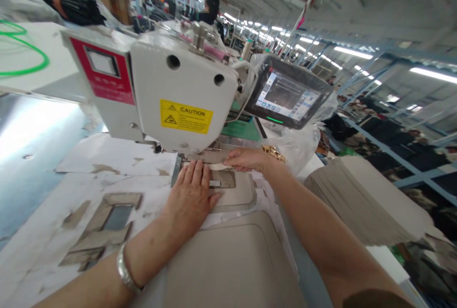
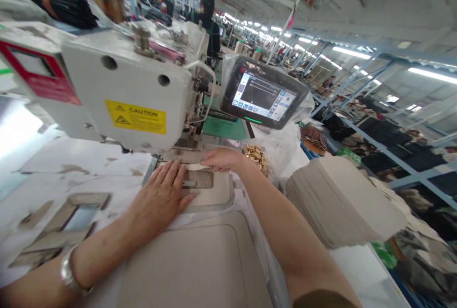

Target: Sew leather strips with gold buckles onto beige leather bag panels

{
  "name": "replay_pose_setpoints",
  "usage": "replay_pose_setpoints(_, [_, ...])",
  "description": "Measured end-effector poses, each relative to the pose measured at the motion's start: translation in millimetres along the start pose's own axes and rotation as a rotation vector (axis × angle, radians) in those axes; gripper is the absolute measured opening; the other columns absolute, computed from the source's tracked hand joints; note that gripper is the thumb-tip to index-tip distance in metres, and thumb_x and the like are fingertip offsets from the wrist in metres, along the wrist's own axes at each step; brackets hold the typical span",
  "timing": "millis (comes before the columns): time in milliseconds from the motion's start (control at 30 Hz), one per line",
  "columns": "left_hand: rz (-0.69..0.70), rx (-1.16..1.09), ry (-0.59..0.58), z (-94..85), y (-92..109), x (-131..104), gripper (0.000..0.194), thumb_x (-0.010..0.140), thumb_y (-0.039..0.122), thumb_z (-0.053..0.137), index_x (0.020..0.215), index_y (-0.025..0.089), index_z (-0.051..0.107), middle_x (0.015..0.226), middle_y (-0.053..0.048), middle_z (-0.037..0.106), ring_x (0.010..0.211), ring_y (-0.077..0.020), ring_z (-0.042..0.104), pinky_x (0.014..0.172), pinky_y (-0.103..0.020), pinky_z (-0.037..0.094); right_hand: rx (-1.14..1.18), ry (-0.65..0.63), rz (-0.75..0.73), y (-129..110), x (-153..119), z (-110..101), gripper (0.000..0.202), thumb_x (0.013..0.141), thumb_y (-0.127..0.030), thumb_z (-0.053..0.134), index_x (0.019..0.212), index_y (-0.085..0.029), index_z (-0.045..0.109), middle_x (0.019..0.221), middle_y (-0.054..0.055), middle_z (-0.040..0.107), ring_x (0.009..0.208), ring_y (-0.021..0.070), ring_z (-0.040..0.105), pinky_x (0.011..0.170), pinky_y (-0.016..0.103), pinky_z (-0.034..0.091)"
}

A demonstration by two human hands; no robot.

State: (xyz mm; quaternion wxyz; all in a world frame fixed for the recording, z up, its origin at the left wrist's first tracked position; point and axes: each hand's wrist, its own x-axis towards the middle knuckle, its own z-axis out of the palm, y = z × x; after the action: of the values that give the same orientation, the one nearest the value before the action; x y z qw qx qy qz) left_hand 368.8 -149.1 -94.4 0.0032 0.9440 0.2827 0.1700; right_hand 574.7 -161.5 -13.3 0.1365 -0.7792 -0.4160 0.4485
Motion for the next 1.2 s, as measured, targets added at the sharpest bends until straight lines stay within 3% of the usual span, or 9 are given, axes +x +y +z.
replay_pose_setpoints(133, [-0.015,0.037,0.007,1.9,2,0,0.072,0.09,0.049,0.055,0.138,-0.004,0.053,0.145,-0.031,0.051,0.136,-0.0441,0.048,0.113,-0.054,0.038,0.015,-0.002,0.062,-1,-2,10,0.025,0.093,-0.031,0.06,0.073,-0.019,0.051,0.043,-0.011,0.038,0.036,0.0045,0.027,0.04,0.017,0.016])
replay_pose_setpoints(300, [-0.004,0.046,0.024,0.0,-1,3,0.066,0.09,0.05,0.053,0.133,0.0,0.057,0.14,-0.029,0.056,0.132,-0.0425,0.051,0.11,-0.053,0.04,-0.028,0.093,0.007,5,-4,11,0.032,0.089,-0.028,0.066,0.064,-0.017,0.049,0.043,-0.009,0.044,0.036,0.0037,0.032,0.039,0.017,0.02])
replay_pose_setpoints(433, [0.05,-0.023,-0.024,-3.6,-6,8,0.061,0.092,0.048,0.05,0.127,0.0,0.059,0.127,-0.026,0.062,0.123,-0.0389,0.054,0.106,-0.05,0.043,-0.091,0.077,0.045,18,-2,4,0.042,0.087,-0.035,0.069,0.055,-0.016,0.05,0.038,-0.007,0.044,0.036,0.0042,0.032,0.038,0.017,0.022])
replay_pose_setpoints(600, [0.101,-0.04,-0.045,-2.1,-9,11,0.063,0.093,0.05,0.046,0.127,-0.003,0.058,0.12,-0.025,0.063,0.115,-0.0385,0.054,0.1,-0.05,0.044,-0.089,0.117,0.079,22,-3,-3,0.036,0.085,-0.032,0.073,0.058,-0.015,0.055,0.046,-0.004,0.055,0.039,0.0044,0.038,0.04,0.017,0.028])
replay_pose_setpoints(933, [0.121,0.052,-0.07,-2.7,-6,11,0.062,0.095,0.048,0.043,0.124,-0.004,0.059,0.117,-0.026,0.062,0.113,-0.0392,0.055,0.1,-0.049,0.043,-0.087,0.131,0.139,17,-5,3,0.037,0.089,-0.027,0.068,0.056,-0.014,0.057,0.045,-0.002,0.054,0.039,0.0058,0.037,0.039,0.018,0.027])
replay_pose_setpoints(1100, [0.135,0.071,-0.052,-4.2,-6,12,0.062,0.095,0.048,0.043,0.124,-0.004,0.059,0.115,-0.026,0.063,0.112,-0.0392,0.055,0.098,-0.049,0.044,-0.275,0.335,-0.029,4,-19,5,0.033,0.083,-0.018,0.073,0.055,-0.015,0.055,0.049,-0.002,0.056,0.051,0.0097,0.055,0.049,0.017,0.04])
replay_pose_setpoints(1200, [0.145,0.061,-0.067,-6.2,-6,12,0.059,0.095,0.047,0.043,0.121,-0.003,0.06,0.113,-0.025,0.063,0.11,-0.0391,0.055,0.096,-0.049,0.044,-0.087,0.344,-0.061,0,-25,4,0.035,0.085,-0.01,0.068,0.056,-0.016,0.05,0.051,-0.003,0.055,0.059,0.0117,0.063,0.059,0.018,0.051])
